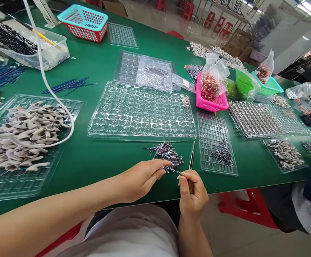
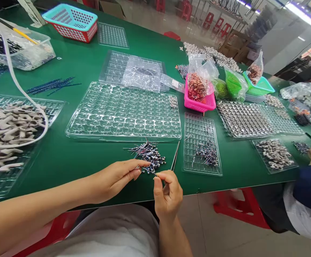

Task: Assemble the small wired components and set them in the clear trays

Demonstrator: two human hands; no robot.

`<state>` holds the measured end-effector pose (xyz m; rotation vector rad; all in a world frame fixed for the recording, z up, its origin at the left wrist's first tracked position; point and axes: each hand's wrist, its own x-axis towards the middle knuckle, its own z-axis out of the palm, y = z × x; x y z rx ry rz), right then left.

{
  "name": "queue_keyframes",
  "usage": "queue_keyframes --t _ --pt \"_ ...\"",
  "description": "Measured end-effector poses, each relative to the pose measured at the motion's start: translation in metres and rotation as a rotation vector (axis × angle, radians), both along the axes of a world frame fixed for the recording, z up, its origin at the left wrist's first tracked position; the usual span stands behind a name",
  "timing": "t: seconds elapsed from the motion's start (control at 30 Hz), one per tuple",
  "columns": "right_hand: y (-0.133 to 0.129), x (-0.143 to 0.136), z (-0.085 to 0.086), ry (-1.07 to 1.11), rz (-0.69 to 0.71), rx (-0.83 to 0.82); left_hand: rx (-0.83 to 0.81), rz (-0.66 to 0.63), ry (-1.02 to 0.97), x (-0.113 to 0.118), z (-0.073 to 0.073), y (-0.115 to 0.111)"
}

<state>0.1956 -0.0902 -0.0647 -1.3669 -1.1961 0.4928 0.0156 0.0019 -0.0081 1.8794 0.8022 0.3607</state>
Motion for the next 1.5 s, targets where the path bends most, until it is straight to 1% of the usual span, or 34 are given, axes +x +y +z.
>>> queue_keyframes --t 0.17,0.23,0.33,0.4,0.47,0.57,0.7,0.8,1.13,1.5 --pt "-0.0009 0.0002 0.0004 -0.007 -0.011 -0.023 -0.091 0.051 -0.042 0.0005 0.0015 -0.0004" --pt "-0.0007 -0.0005 0.0000 -0.002 -0.026 -0.021 -0.101 0.066 -0.061 0.0005 0.0014 -0.0006" --pt "0.0004 -0.0025 -0.0001 0.014 -0.058 0.003 -0.025 0.101 -0.128 0.0004 0.0002 0.0001" --pt "0.0013 -0.0037 0.0003 0.016 -0.077 0.030 0.042 0.145 -0.175 0.0006 -0.0010 0.0014" --pt "0.0018 -0.0041 0.0009 0.004 -0.075 0.049 0.067 0.200 -0.198 0.0010 -0.0023 0.0030" --pt "0.0013 -0.0029 0.0013 -0.011 -0.052 0.034 0.008 0.258 -0.196 0.0015 -0.0039 0.0049" --pt "-0.0006 -0.0003 0.0006 -0.003 -0.017 -0.024 -0.071 0.300 -0.202 0.0023 -0.0041 0.0056" --pt "-0.0007 0.0007 0.0007 0.008 0.004 -0.048 -0.097 0.308 -0.201 0.0027 -0.0037 0.0059" --pt "0.0014 -0.0003 0.0044 0.045 0.021 -0.065 -0.097 0.270 -0.236 0.0033 -0.0083 0.0062" --pt "0.0014 0.0002 0.0051 0.010 -0.005 -0.111 -0.153 0.269 -0.239 0.0033 -0.0068 0.0053"
